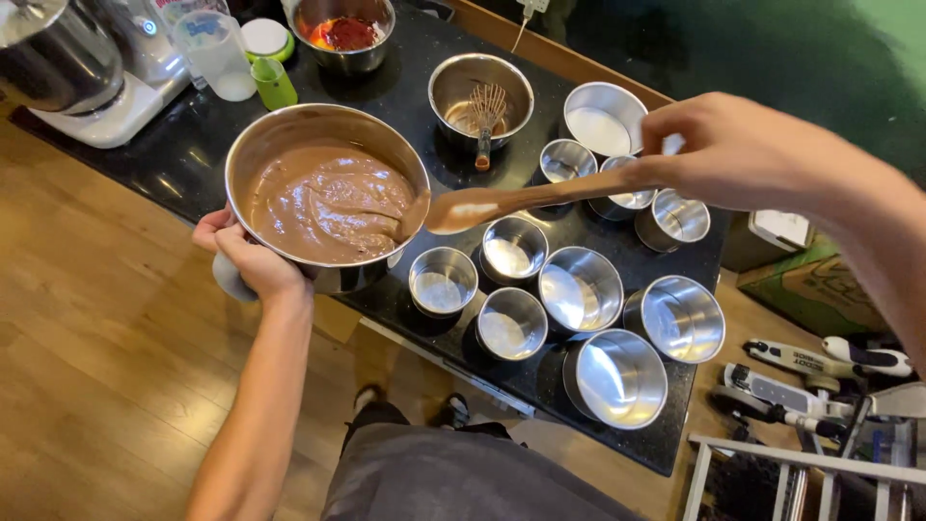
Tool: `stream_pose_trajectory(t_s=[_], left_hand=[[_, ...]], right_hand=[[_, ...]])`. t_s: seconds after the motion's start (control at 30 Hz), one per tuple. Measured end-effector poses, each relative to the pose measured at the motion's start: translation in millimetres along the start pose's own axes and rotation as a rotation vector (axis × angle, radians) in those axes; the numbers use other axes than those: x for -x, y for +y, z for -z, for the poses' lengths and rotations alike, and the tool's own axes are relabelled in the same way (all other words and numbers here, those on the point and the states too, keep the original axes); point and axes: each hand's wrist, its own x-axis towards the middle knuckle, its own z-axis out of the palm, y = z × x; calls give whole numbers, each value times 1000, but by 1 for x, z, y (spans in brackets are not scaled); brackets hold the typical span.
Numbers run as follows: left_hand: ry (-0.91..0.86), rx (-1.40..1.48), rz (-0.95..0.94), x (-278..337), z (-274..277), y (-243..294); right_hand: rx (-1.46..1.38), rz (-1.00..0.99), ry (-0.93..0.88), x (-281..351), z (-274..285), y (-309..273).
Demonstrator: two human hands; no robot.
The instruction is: The person opens a bag of flour and pours it into a stand mixer bowl, then adds liquid from a green measuring cup while the mixer runs. They then stir a pot of chocolate batter with a wooden spoon and pour the batter into multiple round cake pans arranged on the counter.
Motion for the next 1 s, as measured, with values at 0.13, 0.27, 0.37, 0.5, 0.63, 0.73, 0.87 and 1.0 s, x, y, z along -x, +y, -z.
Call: stream_pose_trajectory(t_s=[0.13,0.27,0.37,0.5,0.63,0.73,0.87,1.0], left_hand=[[-104,47,4,-15,-2,-11],[-343,86,-136,-33,-12,-19],[-574,26,-213,-35,-35,2],[-733,57,-150,-40,-52,10],[-902,197,-44,-39,-64,9],[-979,192,-24,-34,-68,6],[-1071,152,-3,-28,-68,3],[-1094,161,34,-23,-66,0]], right_hand=[[-5,-57,72,8,3,-7],[103,199,377,3,-32,-27],[385,500,691,-12,-64,-37],[462,607,796,-30,-91,-40],[404,534,799,-38,-119,-35],[343,492,798,-38,-136,-30],[257,368,748,-33,-154,-24],[241,256,669,-21,-165,-16]])
